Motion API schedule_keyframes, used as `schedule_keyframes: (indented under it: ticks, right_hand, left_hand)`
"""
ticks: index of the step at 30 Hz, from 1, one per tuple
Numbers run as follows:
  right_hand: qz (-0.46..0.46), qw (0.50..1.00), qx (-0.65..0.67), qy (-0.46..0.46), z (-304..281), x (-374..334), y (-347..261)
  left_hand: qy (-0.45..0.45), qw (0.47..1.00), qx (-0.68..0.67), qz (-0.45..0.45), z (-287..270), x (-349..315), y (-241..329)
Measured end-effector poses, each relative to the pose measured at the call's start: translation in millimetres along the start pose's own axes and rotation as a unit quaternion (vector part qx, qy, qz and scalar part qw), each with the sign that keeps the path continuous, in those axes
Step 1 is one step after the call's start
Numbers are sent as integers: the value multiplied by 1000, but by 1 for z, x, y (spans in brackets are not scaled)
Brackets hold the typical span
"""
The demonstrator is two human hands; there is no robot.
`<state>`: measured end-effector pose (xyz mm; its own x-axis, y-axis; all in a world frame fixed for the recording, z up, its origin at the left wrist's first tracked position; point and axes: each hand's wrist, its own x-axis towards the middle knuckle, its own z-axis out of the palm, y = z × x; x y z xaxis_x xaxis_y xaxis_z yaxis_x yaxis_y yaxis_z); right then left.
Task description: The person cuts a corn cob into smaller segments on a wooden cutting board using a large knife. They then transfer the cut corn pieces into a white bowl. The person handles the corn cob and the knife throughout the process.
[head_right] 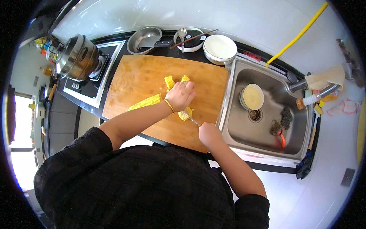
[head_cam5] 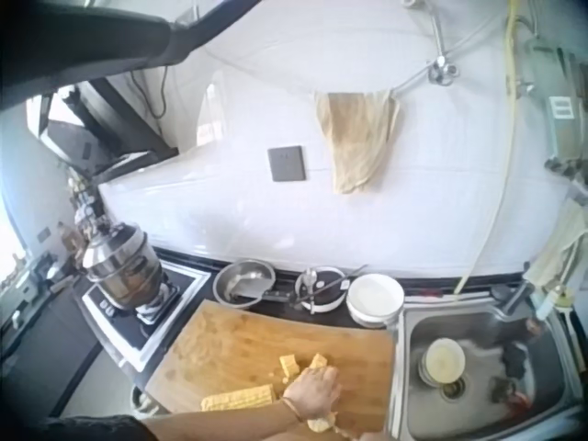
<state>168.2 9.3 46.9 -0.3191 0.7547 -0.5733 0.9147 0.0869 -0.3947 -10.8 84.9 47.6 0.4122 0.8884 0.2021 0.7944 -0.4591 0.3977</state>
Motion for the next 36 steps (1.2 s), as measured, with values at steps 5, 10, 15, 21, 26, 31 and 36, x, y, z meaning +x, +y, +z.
schedule_keyframes:
  ticks: [5,10,15,21,26,31,36]
  right_hand:
    - [-4,1000,-22,-1,-2,5,-4]
    - [7,1000,5,-1,5,5,8]
    - [-16,999,-20,22,4,3,-9]
    - [11,1000,1,3,10,11,1]
    - [21,999,10,22,16,7,2]
    - [-35,991,102,79,16,7,28]
    - [9,957,242,159,22,-11,42]
  left_hand:
    - [28,998,-50,-22,4,-11,-16]
    - [2,1000,18,-4,4,1,4]
    - [-8,999,-50,-17,2,-3,-15]
    - [5,1000,-15,4,5,-3,-5]
    - [12,1000,-8,5,4,-5,-4]
    - [218,944,-225,-105,-5,5,-18]
    - [286,901,-254,-204,-25,-7,-36]
